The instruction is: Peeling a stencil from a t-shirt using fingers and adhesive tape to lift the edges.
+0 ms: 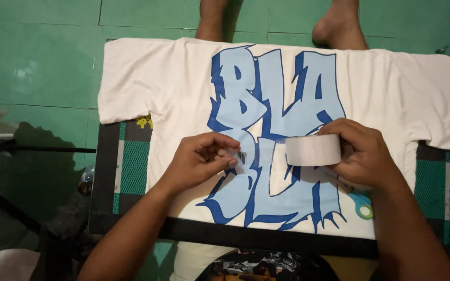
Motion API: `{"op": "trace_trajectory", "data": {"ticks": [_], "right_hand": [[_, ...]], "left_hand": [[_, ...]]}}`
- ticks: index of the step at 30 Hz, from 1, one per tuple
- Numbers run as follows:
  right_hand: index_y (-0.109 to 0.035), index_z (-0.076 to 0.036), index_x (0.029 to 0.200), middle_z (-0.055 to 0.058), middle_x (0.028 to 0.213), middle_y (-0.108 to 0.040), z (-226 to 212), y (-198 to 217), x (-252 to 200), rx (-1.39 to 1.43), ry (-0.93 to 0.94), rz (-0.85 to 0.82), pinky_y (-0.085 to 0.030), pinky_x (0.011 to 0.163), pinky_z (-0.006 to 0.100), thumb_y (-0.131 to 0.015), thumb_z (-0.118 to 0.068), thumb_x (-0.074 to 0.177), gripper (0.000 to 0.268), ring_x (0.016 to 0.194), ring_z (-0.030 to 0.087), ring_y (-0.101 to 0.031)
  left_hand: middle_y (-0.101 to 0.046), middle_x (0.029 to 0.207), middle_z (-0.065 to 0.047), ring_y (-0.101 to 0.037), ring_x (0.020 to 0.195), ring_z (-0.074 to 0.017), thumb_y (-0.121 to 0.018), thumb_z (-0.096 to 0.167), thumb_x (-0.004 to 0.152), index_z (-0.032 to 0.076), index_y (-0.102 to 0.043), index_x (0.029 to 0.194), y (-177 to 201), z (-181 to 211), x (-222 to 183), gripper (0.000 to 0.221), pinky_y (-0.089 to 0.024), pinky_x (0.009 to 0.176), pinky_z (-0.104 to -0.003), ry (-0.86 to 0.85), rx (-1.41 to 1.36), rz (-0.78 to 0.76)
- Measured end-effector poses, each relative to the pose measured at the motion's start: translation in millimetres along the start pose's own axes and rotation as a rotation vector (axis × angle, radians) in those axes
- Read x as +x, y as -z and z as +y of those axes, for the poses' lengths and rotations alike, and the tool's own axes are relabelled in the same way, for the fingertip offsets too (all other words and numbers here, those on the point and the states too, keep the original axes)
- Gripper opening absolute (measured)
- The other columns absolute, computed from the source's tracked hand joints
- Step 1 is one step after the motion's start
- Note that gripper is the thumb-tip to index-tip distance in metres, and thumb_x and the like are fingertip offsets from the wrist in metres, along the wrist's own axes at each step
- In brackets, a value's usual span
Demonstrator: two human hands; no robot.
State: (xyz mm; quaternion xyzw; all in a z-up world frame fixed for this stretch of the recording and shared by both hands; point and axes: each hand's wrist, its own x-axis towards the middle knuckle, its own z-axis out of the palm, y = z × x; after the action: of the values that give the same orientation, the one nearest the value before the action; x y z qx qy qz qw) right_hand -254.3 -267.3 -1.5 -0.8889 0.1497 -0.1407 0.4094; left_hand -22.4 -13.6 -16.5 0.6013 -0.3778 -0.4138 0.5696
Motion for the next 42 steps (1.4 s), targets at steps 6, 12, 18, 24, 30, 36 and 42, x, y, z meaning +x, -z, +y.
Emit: {"op": "trace_trajectory", "data": {"ticks": [6, 12, 18, 24, 30, 36, 42], "right_hand": [[-0.069, 0.000, 0.100, 0.011, 0.099, -0.073, 1, 0, 1, 0.020, -0.014, -0.014, -0.054, 0.073, 0.028, -0.078, 0.006, 0.057, 0.044, 0.079, 0.020, -0.067], [-0.069, 0.002, 0.099, 0.013, 0.096, -0.072, 4, -3, -3, 0.027, -0.066, 0.014, -0.049, 0.062, 0.025, -0.067, 0.016, 0.056, 0.045, 0.069, 0.018, -0.063], [-0.069, 0.000, 0.097, 0.011, 0.096, -0.073, 14, -4, -9, -0.003, 0.038, 0.038, -0.052, 0.073, 0.027, -0.071, 0.009, 0.049, 0.048, 0.077, 0.020, -0.065], [-0.068, -0.002, 0.100, 0.011, 0.097, -0.073, 8, -4, -12, -0.079, 0.093, 0.063, -0.052, 0.070, 0.028, -0.076, 0.002, 0.056, 0.045, 0.075, 0.019, -0.065], [-0.069, -0.003, 0.100, 0.009, 0.095, -0.073, 8, -2, -11, -0.132, 0.081, 0.046, -0.052, 0.068, 0.027, -0.078, 0.003, 0.053, 0.048, 0.073, 0.019, -0.063], [-0.070, -0.001, 0.098, 0.013, 0.097, -0.075, 5, 0, -9, -0.110, 0.038, 0.029, -0.055, 0.070, 0.031, -0.078, 0.001, 0.048, 0.051, 0.074, 0.023, -0.068], [-0.072, -0.002, 0.096, 0.011, 0.092, -0.076, 2, 2, -7, -0.087, -0.014, 0.003, -0.056, 0.070, 0.030, -0.088, -0.001, 0.050, 0.049, 0.074, 0.020, -0.070]], "left_hand": [[-0.077, 0.097, -0.012, -0.062, 0.068, -0.0072, -0.077, 0.000, 0.086, -0.002, -0.073, 0.113, -1, 2, 0, 0.028, -0.052, 0.065, -0.018, -0.041, 0.007, 0.002], [-0.078, 0.099, -0.013, -0.065, 0.071, -0.0084, -0.076, 0.002, 0.087, -0.003, -0.072, 0.115, 0, 1, 2, 0.029, -0.055, 0.068, -0.019, -0.019, 0.002, -0.009], [-0.078, 0.098, -0.012, -0.063, 0.069, -0.0079, -0.076, -0.001, 0.085, -0.001, -0.073, 0.113, -1, 4, 3, 0.028, -0.053, 0.067, -0.020, -0.012, 0.014, -0.006], [-0.078, 0.098, -0.012, -0.063, 0.068, -0.0074, -0.075, -0.001, 0.087, -0.003, -0.072, 0.114, -1, 2, 2, 0.028, -0.053, 0.066, -0.018, -0.023, 0.006, -0.006], [-0.078, 0.098, -0.012, -0.066, 0.070, -0.0082, -0.075, -0.002, 0.087, -0.002, -0.073, 0.116, 1, 3, 1, 0.029, -0.054, 0.067, -0.019, -0.019, 0.007, -0.007], [-0.080, 0.100, -0.014, -0.070, 0.071, -0.0096, -0.074, -0.003, 0.084, -0.003, -0.074, 0.117, 0, 1, 2, 0.033, -0.057, 0.067, -0.019, 0.018, 0.027, 0.026], [-0.080, 0.107, -0.019, -0.073, 0.076, -0.0125, -0.074, -0.008, 0.082, -0.007, -0.071, 0.119, 0, -6, 1, 0.037, -0.061, 0.071, -0.020, 0.125, -0.107, 0.050]]}}
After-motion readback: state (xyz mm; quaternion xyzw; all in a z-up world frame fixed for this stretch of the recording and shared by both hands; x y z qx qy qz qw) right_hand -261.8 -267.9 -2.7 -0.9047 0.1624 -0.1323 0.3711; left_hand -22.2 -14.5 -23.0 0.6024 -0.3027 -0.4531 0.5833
